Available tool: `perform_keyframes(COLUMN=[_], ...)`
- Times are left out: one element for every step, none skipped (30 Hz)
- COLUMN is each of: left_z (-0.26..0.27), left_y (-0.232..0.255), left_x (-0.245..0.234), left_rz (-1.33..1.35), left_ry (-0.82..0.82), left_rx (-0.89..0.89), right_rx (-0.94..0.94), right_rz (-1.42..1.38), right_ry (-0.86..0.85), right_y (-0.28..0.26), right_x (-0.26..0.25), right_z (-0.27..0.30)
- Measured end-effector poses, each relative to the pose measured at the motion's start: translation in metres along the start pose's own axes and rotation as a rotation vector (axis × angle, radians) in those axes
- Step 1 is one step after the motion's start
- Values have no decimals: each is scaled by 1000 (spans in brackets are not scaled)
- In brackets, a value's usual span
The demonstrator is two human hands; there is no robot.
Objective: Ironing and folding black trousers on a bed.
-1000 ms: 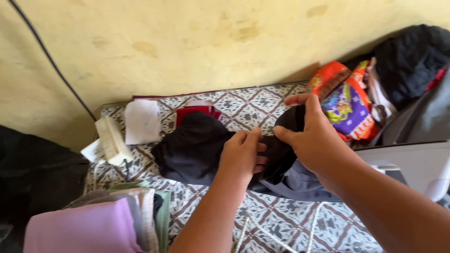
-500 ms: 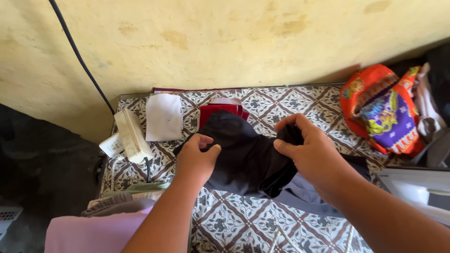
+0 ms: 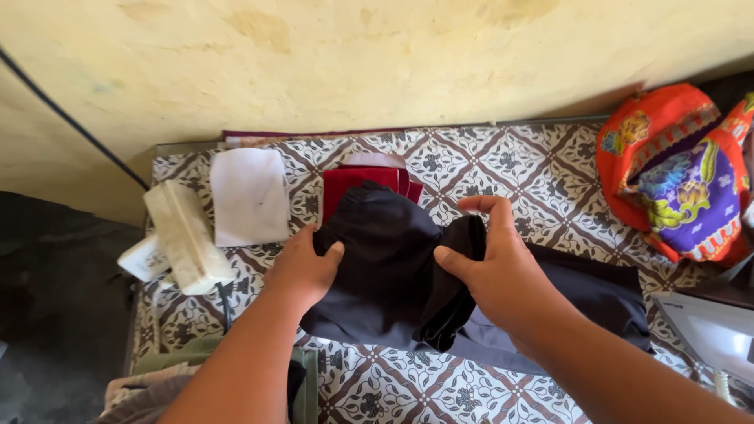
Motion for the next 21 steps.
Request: perform_keyframes(left_z=[2,4,2,2,1,-1,-3,-5,-8,-12,-15,-16,-17,-18,-18,-18,-17,-16,-14,-11,-9], left_y=[5,11,12,12,12,9,5,2,-4,-7,-10,-11,-11,-12,-12,-12,-12,-9,-9,-8,-2], left_x=[-3,-7,-6,-4,-3,-3,-2,-2,1,5,7,7,6,5,4,3,1,-2,-2,-2,-6], left_rz=[-94,-190,-192,-252,-311,-312,-283,-254,-255,-231,-207,-207,-212,-217,-215,-158,-102,-102,-19,65,66], left_ry=[-64,-126,-134,-180,-223,-229,-244,-259,-263,-269,-273,-274,-290,-305,-301,-306,-312,-309,-369,-430,-423], left_rx=[-109,-217,-218,-224,-230,-231,-234,-238,-239,-185,-133,-135,-130,-125,-123,-141,-158,-155,-213,-269,-264], right_rx=[-14,-28,-20,-22,-27,-21,-44,-68,-64,-37,-12,-10,-25,-40,-45,-54,-61,-65,-71,-78,-86], right_rz=[11,23,24,41,58,59,52,45,46,33,20,21,-27,-75,-76,-64,-52,-54,-48,-42,-45], right_ry=[-3,-5,-4,-7,-11,-10,-12,-13,-13,-10,-9,-10,-19,-27,-27,-19,-10,-10,-2,6,6], right_y=[1,2,4,5,6,10,11,13,11,10,8,10,10,10,8,6,3,2,-1,-3,-2], right_x=[2,4,5,6,8,8,9,9,9,9,9,9,10,10,10,10,9,9,9,9,9], right_z=[-6,-11,-16,-20,-24,-28,-32,-35,-35,-33,-32,-32,-33,-33,-31,-28,-26,-23,-20,-18,-16])
Point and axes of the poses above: each hand's wrist, its own z-axis away from the middle knuckle, its own x-axis out of the palm, y = z × x, the point moved 5 cm from there along -z, towards the middle knuckle, and after that the axes turned 9 degrees about y, right-handed, at the moved point
